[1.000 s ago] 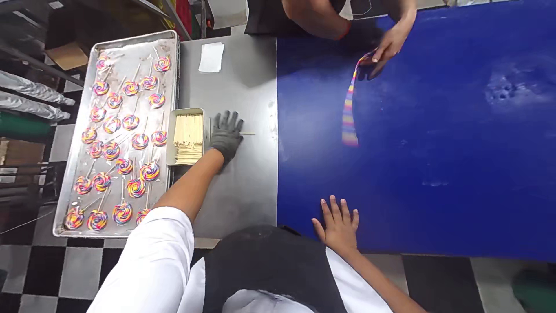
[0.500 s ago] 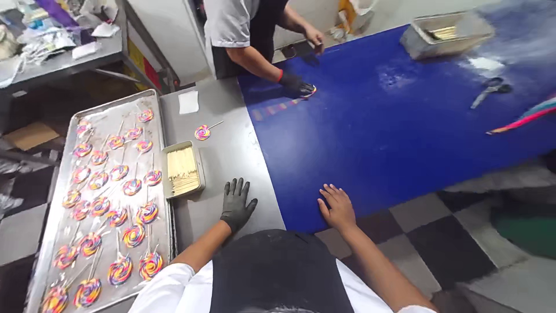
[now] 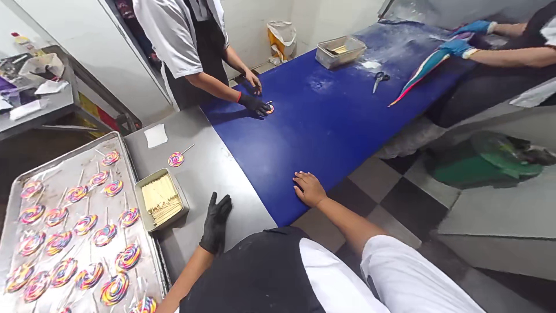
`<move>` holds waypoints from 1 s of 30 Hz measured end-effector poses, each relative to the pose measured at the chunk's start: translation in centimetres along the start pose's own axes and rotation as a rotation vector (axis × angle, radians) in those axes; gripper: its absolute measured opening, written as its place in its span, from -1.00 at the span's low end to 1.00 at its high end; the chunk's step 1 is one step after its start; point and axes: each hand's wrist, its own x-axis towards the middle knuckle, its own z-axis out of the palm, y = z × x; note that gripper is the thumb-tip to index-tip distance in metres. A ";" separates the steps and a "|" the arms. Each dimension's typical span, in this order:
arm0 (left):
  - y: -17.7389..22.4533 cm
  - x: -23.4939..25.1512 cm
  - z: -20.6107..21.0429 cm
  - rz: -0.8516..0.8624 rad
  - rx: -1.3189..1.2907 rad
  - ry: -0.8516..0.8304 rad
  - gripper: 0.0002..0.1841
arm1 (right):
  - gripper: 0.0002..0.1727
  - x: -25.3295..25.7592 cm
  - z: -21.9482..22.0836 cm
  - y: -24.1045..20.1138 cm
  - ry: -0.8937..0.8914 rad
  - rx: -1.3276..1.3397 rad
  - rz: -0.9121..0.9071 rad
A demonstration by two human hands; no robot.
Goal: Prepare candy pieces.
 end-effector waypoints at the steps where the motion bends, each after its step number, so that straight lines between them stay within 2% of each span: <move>1: 0.0 -0.8 0.2 -0.122 -0.274 -0.075 -0.22 | -0.44 0.1 0.0 0.0 -0.001 -0.002 0.003; 2: -0.6 -1.7 0.2 -0.237 -0.430 -0.158 -0.05 | -0.44 0.2 0.0 -0.1 -0.013 -0.003 0.008; 4: -2.0 -3.0 -0.3 -0.385 -0.472 -0.347 0.08 | -0.43 0.1 0.0 -0.2 -0.032 0.000 0.011; 6: -2.0 -2.9 -0.6 -0.449 -0.428 -0.521 0.02 | -0.42 0.1 0.0 -0.3 -0.050 -0.006 0.015; 7: -1.6 -2.6 -0.4 -0.471 -0.419 -0.548 -0.04 | -0.42 0.0 0.0 -0.4 -0.052 -0.006 0.016; 10: -0.3 -2.1 0.5 -0.514 -0.413 -0.485 -0.18 | -0.42 0.1 -0.4 -0.5 -0.064 0.005 0.028; 16: -1.7 -0.9 -0.8 -0.543 -0.463 -0.605 -0.14 | -0.44 0.1 -0.2 -0.5 -0.041 0.018 0.041; 23: 0.1 -1.6 0.5 -0.542 -0.398 -0.522 -0.13 | -0.44 0.2 -0.4 -0.6 -0.052 0.024 0.045; 30: -1.4 -1.4 -0.5 -0.534 -0.374 -0.552 -0.04 | -0.43 0.0 0.0 -0.4 -0.005 0.025 0.050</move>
